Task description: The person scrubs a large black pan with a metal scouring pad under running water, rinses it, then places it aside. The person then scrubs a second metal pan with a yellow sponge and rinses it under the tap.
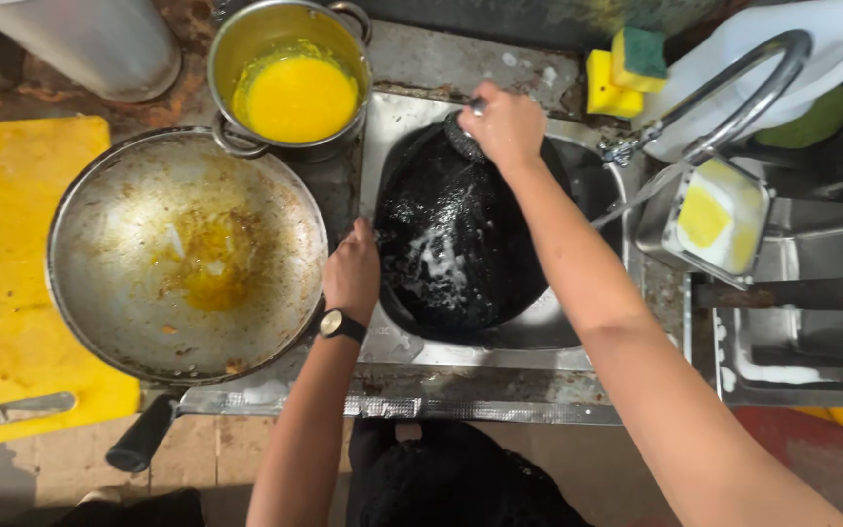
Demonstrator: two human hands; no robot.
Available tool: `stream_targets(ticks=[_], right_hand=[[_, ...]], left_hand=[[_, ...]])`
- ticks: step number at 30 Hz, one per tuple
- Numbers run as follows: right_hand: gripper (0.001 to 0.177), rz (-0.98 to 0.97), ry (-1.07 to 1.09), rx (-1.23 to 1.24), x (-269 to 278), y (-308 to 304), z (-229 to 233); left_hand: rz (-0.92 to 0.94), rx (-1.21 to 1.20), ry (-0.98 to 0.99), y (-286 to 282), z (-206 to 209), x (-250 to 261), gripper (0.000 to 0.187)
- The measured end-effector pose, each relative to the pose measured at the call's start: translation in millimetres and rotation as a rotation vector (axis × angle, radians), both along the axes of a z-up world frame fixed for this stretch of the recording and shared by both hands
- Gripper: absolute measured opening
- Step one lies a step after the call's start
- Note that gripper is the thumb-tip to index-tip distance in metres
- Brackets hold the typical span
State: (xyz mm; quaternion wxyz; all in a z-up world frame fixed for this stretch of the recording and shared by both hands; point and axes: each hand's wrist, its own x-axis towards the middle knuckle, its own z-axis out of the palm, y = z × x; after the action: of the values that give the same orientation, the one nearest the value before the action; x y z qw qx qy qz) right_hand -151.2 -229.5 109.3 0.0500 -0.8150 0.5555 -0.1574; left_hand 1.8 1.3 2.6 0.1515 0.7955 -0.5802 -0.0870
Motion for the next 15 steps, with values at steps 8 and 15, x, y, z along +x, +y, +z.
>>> stream_targets(ticks=[8, 15], right_hand=[[0.026, 0.402, 0.015, -0.161, 48, 115, -47], [0.013, 0.289, 0.177, -0.374, 29, 60, -23]], left_hand=[[0.039, -0.079, 0.140, 4, 0, 3, 0.035], [0.020, -0.076, 0.061, -2, -6, 2, 0.042]])
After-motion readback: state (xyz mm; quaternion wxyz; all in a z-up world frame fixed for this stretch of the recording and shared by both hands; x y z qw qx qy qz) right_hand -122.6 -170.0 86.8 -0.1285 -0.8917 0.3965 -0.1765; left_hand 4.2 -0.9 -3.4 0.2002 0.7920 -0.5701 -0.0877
